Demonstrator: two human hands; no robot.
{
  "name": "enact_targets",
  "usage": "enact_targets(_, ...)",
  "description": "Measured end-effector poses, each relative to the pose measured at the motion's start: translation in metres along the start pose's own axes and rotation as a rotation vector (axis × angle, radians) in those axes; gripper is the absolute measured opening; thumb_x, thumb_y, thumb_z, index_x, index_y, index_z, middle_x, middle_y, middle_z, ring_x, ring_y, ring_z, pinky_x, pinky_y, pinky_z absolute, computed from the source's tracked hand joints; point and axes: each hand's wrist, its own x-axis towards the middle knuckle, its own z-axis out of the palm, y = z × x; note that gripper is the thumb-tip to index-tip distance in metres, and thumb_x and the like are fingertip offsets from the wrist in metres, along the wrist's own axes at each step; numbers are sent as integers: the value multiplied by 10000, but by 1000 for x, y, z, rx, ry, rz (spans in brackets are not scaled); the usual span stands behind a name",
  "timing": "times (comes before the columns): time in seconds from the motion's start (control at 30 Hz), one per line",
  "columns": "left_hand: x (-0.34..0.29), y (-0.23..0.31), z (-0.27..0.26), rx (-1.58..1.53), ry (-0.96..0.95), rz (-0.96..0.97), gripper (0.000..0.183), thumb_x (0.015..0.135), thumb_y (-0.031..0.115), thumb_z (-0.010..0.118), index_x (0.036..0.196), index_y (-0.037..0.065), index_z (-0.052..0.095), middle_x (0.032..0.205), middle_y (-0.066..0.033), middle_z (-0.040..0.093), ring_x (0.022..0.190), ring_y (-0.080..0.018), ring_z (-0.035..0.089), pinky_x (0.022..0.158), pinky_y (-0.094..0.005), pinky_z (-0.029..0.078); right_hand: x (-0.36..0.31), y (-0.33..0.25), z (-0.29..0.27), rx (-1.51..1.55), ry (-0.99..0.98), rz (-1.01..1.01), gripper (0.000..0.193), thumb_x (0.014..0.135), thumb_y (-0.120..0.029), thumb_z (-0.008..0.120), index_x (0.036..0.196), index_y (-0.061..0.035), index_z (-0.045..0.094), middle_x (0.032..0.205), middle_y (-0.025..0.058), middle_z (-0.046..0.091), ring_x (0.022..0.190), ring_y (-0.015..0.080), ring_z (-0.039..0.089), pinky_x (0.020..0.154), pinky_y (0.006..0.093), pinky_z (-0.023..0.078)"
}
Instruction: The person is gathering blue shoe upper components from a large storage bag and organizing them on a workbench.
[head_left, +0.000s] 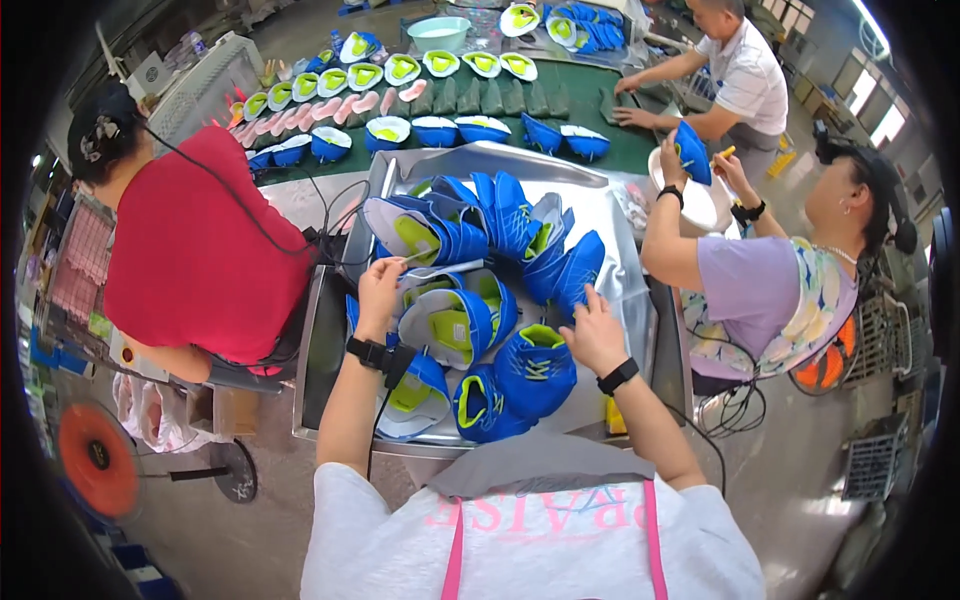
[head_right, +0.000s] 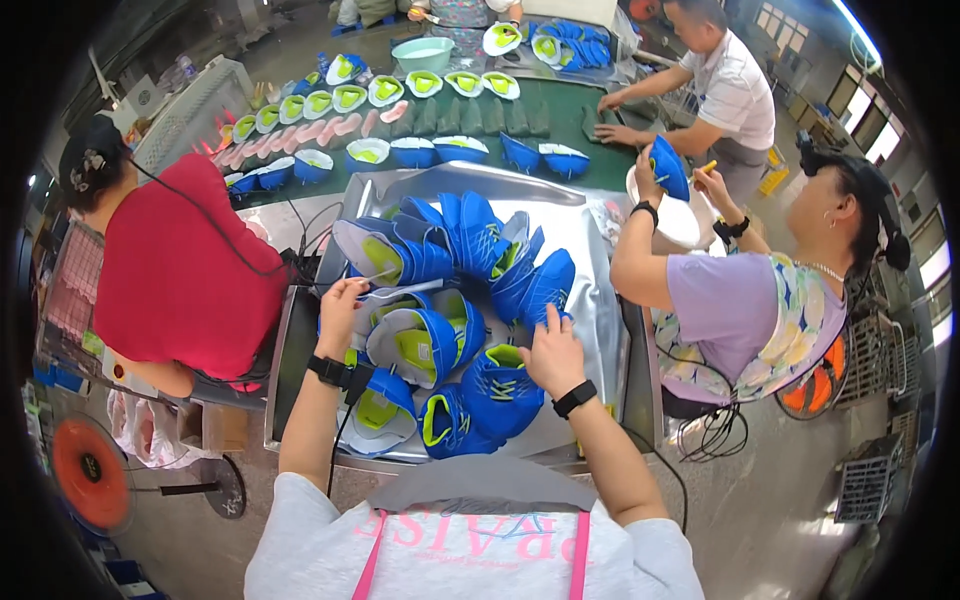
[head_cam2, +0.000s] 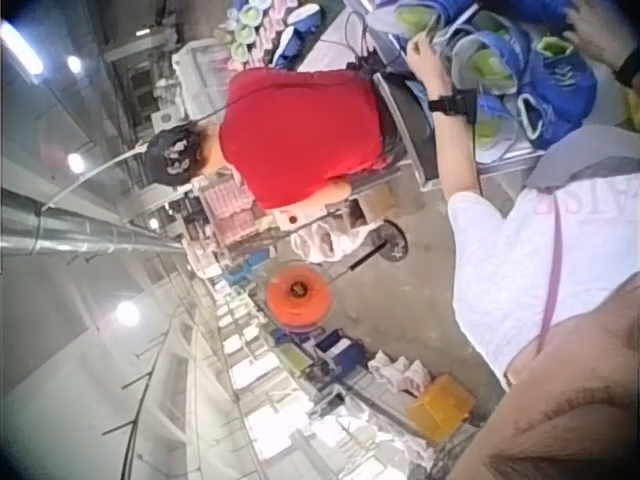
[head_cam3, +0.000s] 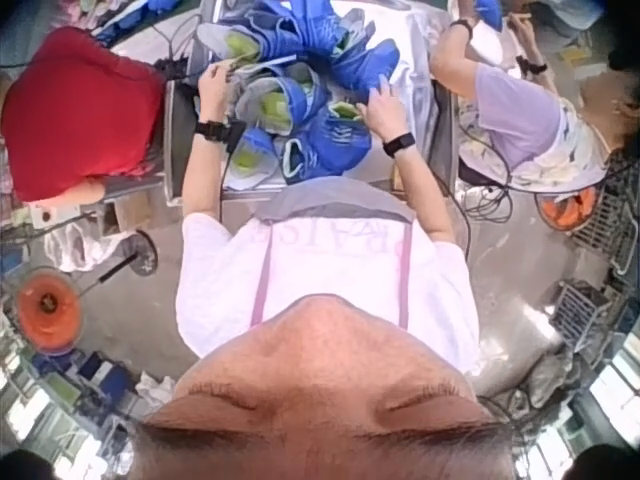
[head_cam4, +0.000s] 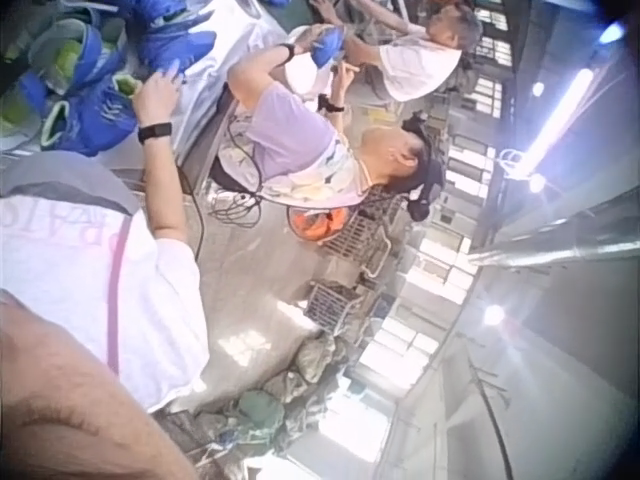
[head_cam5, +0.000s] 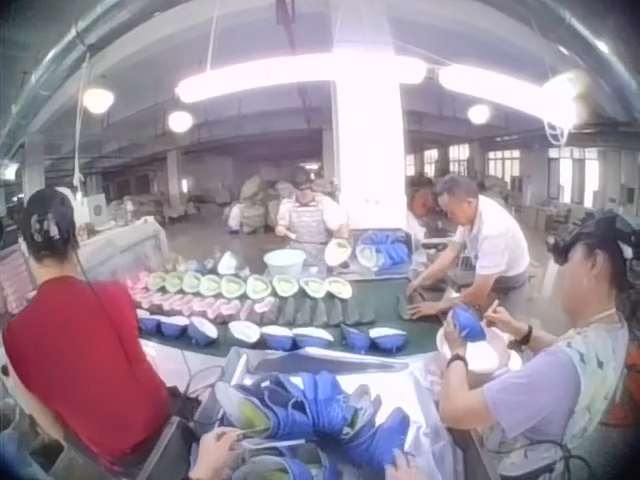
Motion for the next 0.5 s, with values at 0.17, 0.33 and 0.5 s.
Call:
enact_targets(0.17, -42, 57, -8, -202, 127, 174, 157, 827, 102, 458, 843, 19, 591, 863, -59, 615, 792, -114, 571, 645, -217, 400, -8, 0, -18, 369, -199, -40, 495, 727, -288, 640, 1135, -61, 472, 1246, 166, 407, 875, 320, 581, 746, 394, 474)
enact_targets(0.33, -130, 144, 17, 31, -692, 333, 76, 795, 51, 473, 729, 31, 505, 926, -112, 604, 756, -171, 586, 651, -293, 458, -17, -44, -41, 959, -295, -153, 698, 727, -129, 650, 1322, -97, 287, 1336, 133, 303, 882, 260, 590, 726, 352, 490)
enact_targets(0.5, -151, 162, 19, 91, -1375, 457, 73, 800, 84, 531, 742, 43, 516, 998, -169, 601, 736, -206, 606, 637, -296, 474, -18, -77, -44, 879, -170, -691, 545, 734, -109, 633, 1237, -170, 432, 1343, 116, 314, 960, 308, 552, 779, 348, 475)
